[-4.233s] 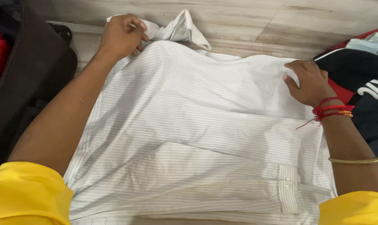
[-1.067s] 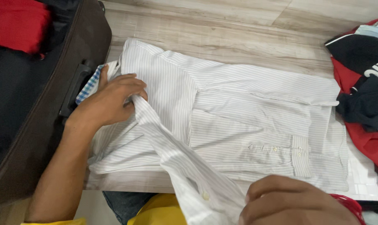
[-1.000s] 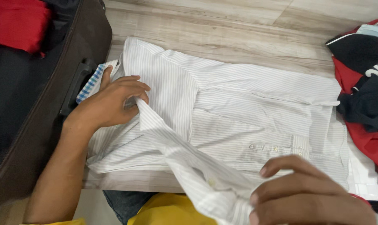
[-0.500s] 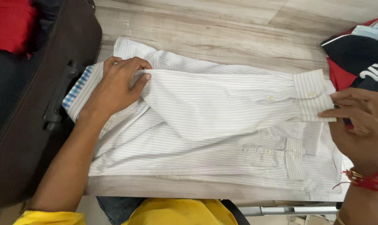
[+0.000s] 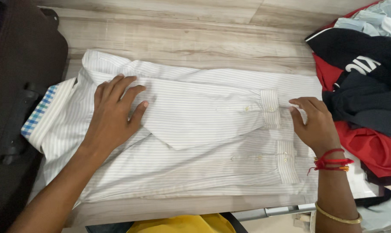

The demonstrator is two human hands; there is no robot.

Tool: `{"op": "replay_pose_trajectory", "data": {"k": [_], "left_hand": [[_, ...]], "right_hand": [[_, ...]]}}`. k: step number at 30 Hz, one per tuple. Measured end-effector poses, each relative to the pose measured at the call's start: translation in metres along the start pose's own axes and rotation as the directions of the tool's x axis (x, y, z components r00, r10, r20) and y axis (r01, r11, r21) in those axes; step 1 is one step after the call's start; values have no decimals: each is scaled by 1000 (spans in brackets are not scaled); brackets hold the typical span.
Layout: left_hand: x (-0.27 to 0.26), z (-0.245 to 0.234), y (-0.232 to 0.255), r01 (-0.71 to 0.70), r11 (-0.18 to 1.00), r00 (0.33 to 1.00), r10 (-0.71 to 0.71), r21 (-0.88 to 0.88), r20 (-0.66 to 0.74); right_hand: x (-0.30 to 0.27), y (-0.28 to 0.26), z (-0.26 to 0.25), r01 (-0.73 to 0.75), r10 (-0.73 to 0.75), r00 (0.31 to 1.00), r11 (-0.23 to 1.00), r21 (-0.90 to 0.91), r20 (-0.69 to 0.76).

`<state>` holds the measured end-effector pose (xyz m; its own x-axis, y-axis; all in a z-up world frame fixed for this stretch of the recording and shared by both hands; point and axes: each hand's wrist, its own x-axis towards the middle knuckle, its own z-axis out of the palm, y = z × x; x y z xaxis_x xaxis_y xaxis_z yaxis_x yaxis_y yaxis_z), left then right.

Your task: The person buttons a striped shirt, folds the sleeves across the back by hand, folds the body into a rectangle, and places the shirt into a suitcase.

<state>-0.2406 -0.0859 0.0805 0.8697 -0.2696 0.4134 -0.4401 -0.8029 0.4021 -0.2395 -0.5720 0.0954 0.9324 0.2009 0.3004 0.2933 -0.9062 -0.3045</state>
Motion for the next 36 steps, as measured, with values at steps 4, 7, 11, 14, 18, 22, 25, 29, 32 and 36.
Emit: {"op": "replay_pose_trajectory", "data": {"k": [4, 7, 11, 14, 18, 22, 25, 29, 32, 36], "left_hand": [[-3, 4, -14, 55, 996, 997, -59, 66, 55], [4, -2, -33, 47, 996, 997, -51, 80, 50], [17, -8, -54, 108, 988, 986, -120, 111, 113], [23, -8, -63, 61, 981, 991, -81, 185, 102], [31, -10, -62, 174, 971, 968, -198, 161, 151], [34, -24, -54, 374, 906, 851, -421, 200, 313], [32, -35, -45, 331, 931, 889, -362, 152, 281], [39, -50, -32, 299, 925, 844, -372, 236, 387], [51, -56, -27, 514, 828, 669, -551, 225, 500], [54, -52, -28, 483, 873, 807, -472, 64, 354]], "right_hand": [[5, 4, 22, -147, 147, 989, 989, -8, 5], [9, 8, 36, -124, 133, 991, 959, -256, 18], [6, 18, 51, -196, 212, 977, 944, -267, 29], [4, 31, 65, -150, 149, 989, 987, -60, -17], [5, 39, 70, -136, 136, 988, 991, 5, -71], [4, 31, 53, -173, 185, 982, 966, 193, -47], [-2, 20, 31, -358, 361, 931, 879, 315, 49], [-8, 10, 22, -414, 413, 907, 845, 340, 79], [-13, 13, 20, 10, 39, 986, 958, 288, -164], [-8, 10, 16, -222, 381, 920, 698, 681, -90]]}}
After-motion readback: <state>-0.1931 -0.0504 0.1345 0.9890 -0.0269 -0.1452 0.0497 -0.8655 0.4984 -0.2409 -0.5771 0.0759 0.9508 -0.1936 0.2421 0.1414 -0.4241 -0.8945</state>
